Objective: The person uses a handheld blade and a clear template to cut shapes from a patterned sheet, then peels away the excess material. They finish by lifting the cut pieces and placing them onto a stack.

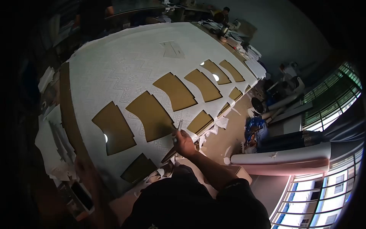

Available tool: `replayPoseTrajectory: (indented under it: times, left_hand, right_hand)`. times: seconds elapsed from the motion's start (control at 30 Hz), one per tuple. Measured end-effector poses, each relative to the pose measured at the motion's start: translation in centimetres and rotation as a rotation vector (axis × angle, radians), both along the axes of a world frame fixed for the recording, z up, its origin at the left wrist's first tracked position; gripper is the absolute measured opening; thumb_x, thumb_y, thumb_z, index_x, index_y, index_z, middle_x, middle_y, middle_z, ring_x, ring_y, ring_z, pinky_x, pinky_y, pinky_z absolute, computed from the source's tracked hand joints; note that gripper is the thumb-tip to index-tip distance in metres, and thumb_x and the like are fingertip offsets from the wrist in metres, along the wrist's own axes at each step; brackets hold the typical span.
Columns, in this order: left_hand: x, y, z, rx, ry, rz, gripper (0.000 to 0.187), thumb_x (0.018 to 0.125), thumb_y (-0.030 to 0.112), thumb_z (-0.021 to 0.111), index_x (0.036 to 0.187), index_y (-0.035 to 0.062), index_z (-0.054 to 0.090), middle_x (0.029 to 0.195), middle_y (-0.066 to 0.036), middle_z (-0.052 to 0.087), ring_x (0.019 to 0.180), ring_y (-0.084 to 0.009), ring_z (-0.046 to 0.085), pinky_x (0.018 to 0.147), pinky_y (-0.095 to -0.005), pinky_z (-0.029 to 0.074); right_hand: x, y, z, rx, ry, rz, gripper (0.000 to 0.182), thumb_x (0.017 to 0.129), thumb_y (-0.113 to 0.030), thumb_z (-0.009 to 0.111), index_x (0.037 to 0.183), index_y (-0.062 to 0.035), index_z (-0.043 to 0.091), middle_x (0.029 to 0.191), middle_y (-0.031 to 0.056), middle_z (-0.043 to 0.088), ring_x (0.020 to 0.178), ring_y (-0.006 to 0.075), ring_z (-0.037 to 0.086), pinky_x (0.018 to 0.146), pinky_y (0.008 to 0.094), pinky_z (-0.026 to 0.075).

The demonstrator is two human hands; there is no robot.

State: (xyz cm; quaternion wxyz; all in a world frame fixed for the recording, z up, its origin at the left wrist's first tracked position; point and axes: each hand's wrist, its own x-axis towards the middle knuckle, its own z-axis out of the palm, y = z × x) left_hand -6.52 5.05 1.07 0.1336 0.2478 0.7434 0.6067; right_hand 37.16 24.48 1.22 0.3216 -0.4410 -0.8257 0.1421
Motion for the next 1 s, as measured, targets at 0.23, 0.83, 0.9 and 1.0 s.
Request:
replayPoseTrajectory:
  times: [0.23,0.83,0.9,1.0]
  left_hand:
    - [18.0,7.6,-2.3,-0.102,0.127,-0.379,0.036,0.102,0.014,0.063,0.136,0.0018,0.060,0.112,-0.011,0.068,0.101,-0.0179,0.065,0.087,-0.0312,0.053]
    - [15.8,24.1,-4.1,-0.844,0.344,-0.147,0.059,0.089,0.046,0.075,0.115,-0.0069,0.066,0.106,-0.024,0.071,0.101,-0.0373,0.070,0.086,-0.0493,0.054]
    - [13.7,23.8,-4.6,-0.927,0.401,-0.101,0.061,0.086,0.045,0.079,0.115,-0.0081,0.067,0.109,-0.023,0.072,0.103,-0.0350,0.070,0.090,-0.0481,0.054]
    - [10.3,23.4,-7.3,-0.552,0.375,-0.332,0.075,0.086,0.037,0.080,0.145,-0.0004,0.052,0.138,-0.022,0.061,0.127,-0.0348,0.060,0.107,-0.0435,0.047]
  right_hand:
    - [9.7,8.2,-0.7,0.007,0.017,-0.060,0.029,0.086,-0.001,0.068,0.113,-0.0018,0.060,0.100,0.0190,0.070,0.094,0.0394,0.069,0.080,0.0430,0.057]
    - [29.6,36.9,-3.6,0.143,-0.011,-0.225,0.026,0.088,-0.002,0.063,0.112,-0.0041,0.053,0.098,0.0206,0.068,0.096,0.0445,0.064,0.084,0.0533,0.050]
    - [29.7,39.8,-4.5,0.085,-0.136,-0.221,0.029,0.087,-0.005,0.062,0.114,-0.0038,0.050,0.097,0.0218,0.067,0.093,0.0457,0.063,0.086,0.0536,0.049]
    - [27.5,43.5,-5.5,0.036,-0.155,-0.259,0.031,0.090,-0.014,0.064,0.117,-0.0061,0.050,0.104,0.0223,0.068,0.100,0.0444,0.062,0.093,0.0541,0.047]
